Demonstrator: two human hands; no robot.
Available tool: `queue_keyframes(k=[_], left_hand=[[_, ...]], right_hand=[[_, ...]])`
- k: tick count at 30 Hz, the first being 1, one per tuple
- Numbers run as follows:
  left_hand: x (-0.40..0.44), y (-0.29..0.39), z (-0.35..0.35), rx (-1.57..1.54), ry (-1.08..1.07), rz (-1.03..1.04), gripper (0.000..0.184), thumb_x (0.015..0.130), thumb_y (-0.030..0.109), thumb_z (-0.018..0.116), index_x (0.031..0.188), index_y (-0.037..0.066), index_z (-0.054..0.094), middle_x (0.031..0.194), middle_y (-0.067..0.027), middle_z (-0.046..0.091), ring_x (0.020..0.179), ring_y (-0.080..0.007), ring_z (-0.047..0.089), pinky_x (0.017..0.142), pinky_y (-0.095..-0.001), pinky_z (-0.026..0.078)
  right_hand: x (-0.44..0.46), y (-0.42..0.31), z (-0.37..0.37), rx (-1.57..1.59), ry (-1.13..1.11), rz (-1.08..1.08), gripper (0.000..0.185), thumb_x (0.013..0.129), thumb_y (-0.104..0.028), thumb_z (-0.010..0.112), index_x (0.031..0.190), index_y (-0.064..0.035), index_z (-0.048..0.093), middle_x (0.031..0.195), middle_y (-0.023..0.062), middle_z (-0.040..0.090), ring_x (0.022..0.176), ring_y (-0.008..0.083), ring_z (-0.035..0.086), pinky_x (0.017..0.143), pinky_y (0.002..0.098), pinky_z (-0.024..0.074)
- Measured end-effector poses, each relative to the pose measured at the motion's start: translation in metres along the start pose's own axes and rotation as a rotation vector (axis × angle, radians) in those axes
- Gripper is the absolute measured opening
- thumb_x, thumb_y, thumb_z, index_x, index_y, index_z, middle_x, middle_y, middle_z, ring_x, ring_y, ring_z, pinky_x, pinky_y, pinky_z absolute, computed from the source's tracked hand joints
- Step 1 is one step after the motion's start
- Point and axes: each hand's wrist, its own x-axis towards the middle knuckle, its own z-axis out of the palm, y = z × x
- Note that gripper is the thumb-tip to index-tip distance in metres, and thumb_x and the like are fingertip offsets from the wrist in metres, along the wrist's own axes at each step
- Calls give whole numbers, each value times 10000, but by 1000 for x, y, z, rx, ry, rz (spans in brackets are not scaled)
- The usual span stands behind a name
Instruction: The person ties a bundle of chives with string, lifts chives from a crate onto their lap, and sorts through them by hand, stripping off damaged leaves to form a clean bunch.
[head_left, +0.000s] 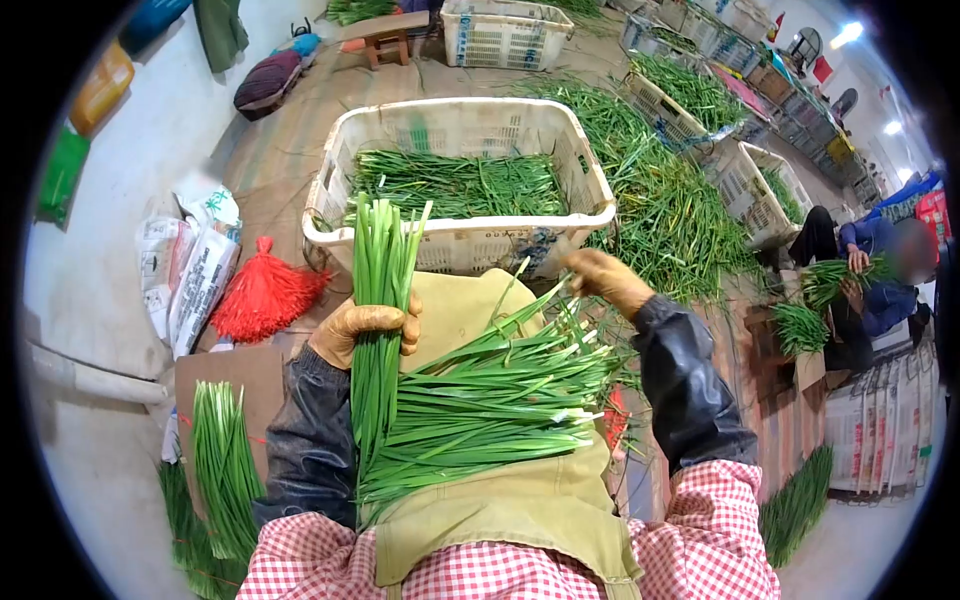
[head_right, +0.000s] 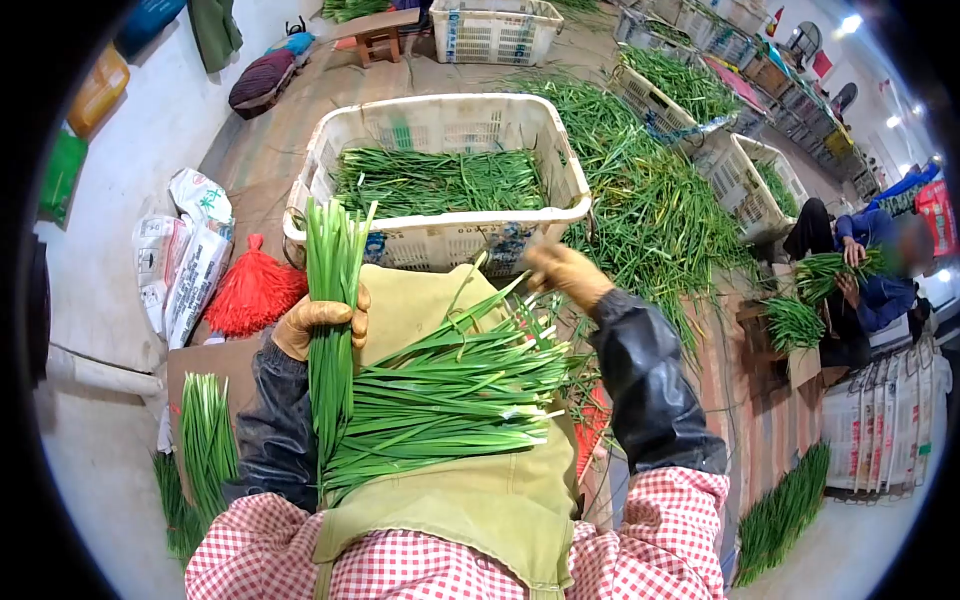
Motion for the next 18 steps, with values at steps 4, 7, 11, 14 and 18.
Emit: queue_keyframes(k=[4,7,11,14,18], left_hand=[[-6,9,2,128,41,-39,383,784,129,709,1109,-26,578,842,-126,682,748,-240,676,702,-334,565],[-33,31,2,162,80,1,391,785,140,703,1117,-26,578,864,-131,690,754,-234,673,710,-339,559],[-57,62,15,241,120,301,356,720,181,679,1017,0,603,858,-160,685,724,-244,664,660,-299,549],[-66,82,40,330,91,393,319,680,251,709,893,48,588,1074,-245,641,830,-267,672,762,-332,556],[-43,85,92,459,-45,538,303,656,250,692,869,44,631,983,-131,672,1198,-328,531,1140,-489,224]], right_hand=[[2,-21,18,-89,-128,-143,237,945,-228,635,979,7,643,865,45,647,719,107,567,701,257,480],[-62,-112,34,37,-177,-405,155,955,-154,612,967,-2,640,849,28,648,737,106,577,688,262,485],[-43,-128,29,-820,255,-556,127,933,-113,618,931,11,645,812,27,641,742,96,574,682,249,484],[-70,-155,58,-198,-102,-573,146,936,-124,608,931,18,644,792,29,639,738,97,571,678,251,481],[-74,-191,93,-233,-123,-736,203,926,-172,610,954,23,658,794,43,639,743,101,570,688,261,479]])
